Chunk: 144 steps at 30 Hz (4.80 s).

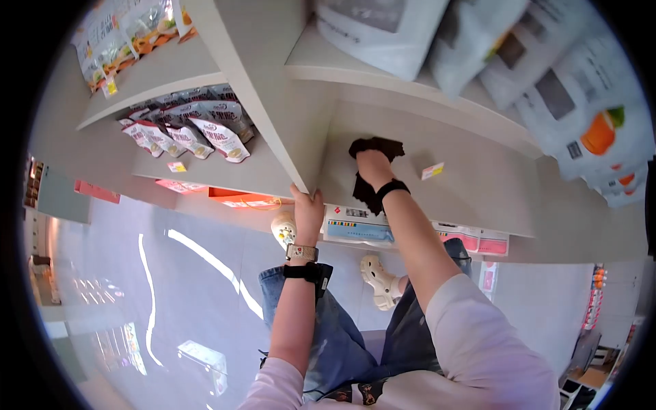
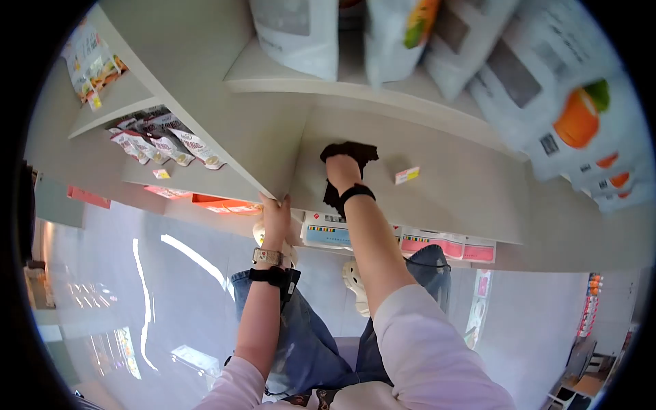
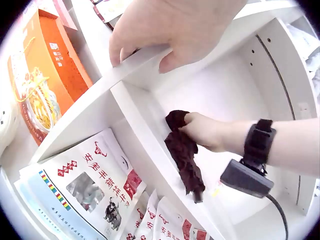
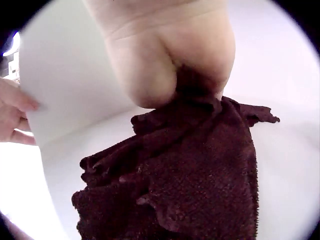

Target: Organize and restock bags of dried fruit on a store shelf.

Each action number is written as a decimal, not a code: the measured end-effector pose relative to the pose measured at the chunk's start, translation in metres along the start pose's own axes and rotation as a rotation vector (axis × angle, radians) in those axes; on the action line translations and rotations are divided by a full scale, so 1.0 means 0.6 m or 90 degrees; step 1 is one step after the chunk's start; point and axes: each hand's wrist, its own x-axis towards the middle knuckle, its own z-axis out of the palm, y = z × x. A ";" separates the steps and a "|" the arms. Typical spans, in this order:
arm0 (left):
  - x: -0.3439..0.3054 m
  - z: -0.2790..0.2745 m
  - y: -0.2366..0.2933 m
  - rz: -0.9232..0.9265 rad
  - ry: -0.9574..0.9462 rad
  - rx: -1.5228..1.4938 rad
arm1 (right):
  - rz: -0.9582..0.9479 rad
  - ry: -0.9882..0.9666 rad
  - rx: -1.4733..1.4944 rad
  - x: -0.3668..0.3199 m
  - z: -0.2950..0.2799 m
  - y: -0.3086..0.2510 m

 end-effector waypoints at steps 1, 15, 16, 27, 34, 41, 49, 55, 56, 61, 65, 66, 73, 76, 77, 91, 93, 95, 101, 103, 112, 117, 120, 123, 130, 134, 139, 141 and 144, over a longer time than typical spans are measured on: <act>0.002 0.003 -0.004 -0.002 0.002 -0.004 | -0.001 0.004 0.006 -0.020 0.005 0.002; -0.007 0.002 -0.040 0.017 -0.053 0.010 | 0.028 0.003 0.055 -0.139 0.017 -0.005; -0.008 0.001 -0.038 0.021 -0.050 0.028 | 0.014 0.020 0.058 -0.131 0.019 0.000; -0.013 0.001 -0.007 -0.008 -0.054 0.156 | 0.108 -0.021 0.074 0.084 0.000 0.022; -0.015 0.009 -0.020 0.027 -0.049 0.203 | 0.121 0.187 0.113 0.127 0.056 -0.002; -0.001 -0.007 -0.075 0.062 -0.136 0.116 | -0.008 0.176 0.139 -0.031 0.035 -0.087; -0.111 -0.041 0.065 0.003 -0.183 0.133 | -0.103 0.162 0.262 -0.265 0.110 -0.083; -0.195 -0.128 0.140 -0.031 -0.198 -0.068 | 0.165 0.078 0.317 -0.420 0.132 -0.046; -0.197 -0.143 0.141 0.032 -0.173 -0.055 | 0.177 0.086 0.330 -0.432 0.134 -0.047; -0.230 -0.212 0.215 -0.117 -0.130 -0.313 | 0.131 0.184 0.389 -0.422 0.126 -0.070; -0.229 -0.221 0.225 -0.091 -0.092 -0.323 | 0.094 0.344 0.399 -0.359 0.046 -0.099; -0.232 -0.221 0.230 -0.084 -0.090 -0.307 | 0.111 0.394 0.435 -0.346 0.015 -0.106; -0.236 -0.179 0.123 -0.211 -0.118 -0.431 | 0.009 0.641 0.286 -0.281 -0.092 -0.094; -0.238 -0.144 0.099 -0.249 -0.145 -0.410 | 0.149 0.136 0.228 -0.283 -0.075 -0.092; -0.240 -0.134 0.084 -0.256 -0.155 -0.438 | 0.134 0.173 0.218 -0.282 -0.030 -0.086; -0.239 -0.029 0.050 -0.403 -0.358 -0.557 | 0.047 -0.018 0.015 -0.061 0.030 -0.034; -0.236 -0.025 0.055 -0.419 -0.368 -0.566 | 0.054 -0.019 0.004 -0.027 0.025 -0.033; -0.232 -0.019 0.050 -0.454 -0.366 -0.575 | 0.055 -0.007 0.000 0.000 0.022 -0.032; -0.244 0.005 0.016 -0.497 -0.352 -0.602 | 0.031 0.087 0.019 -0.011 0.030 -0.028; -0.245 0.013 0.010 -0.498 -0.358 -0.603 | 0.020 0.081 0.024 -0.033 0.029 -0.025; -0.283 0.029 -0.066 -0.501 -0.325 -0.538 | -0.105 0.157 0.034 -0.215 0.024 -0.016; -0.299 0.022 -0.089 -0.497 -0.309 -0.491 | -0.065 0.063 0.190 -0.288 -0.036 0.004; -0.306 0.010 -0.089 -0.501 -0.289 -0.469 | -0.056 0.076 0.314 -0.318 -0.065 0.055; -0.304 0.002 -0.104 -0.525 -0.262 -0.461 | -0.036 0.077 0.322 -0.348 -0.102 0.121; -0.293 -0.009 -0.112 -0.540 -0.166 -0.447 | 0.121 0.284 0.102 -0.401 -0.236 0.243; -0.298 -0.005 -0.109 -0.523 -0.190 -0.435 | 0.174 0.290 -0.191 -0.428 -0.208 0.306; -0.301 -0.002 -0.109 -0.505 -0.200 -0.429 | -0.119 0.101 0.151 -0.423 -0.207 0.280; -0.299 -0.001 -0.111 -0.488 -0.203 -0.428 | -0.130 0.045 0.264 -0.406 -0.252 0.200; -0.302 -0.007 -0.109 -0.484 -0.207 -0.434 | -0.219 0.159 0.137 -0.395 -0.345 0.071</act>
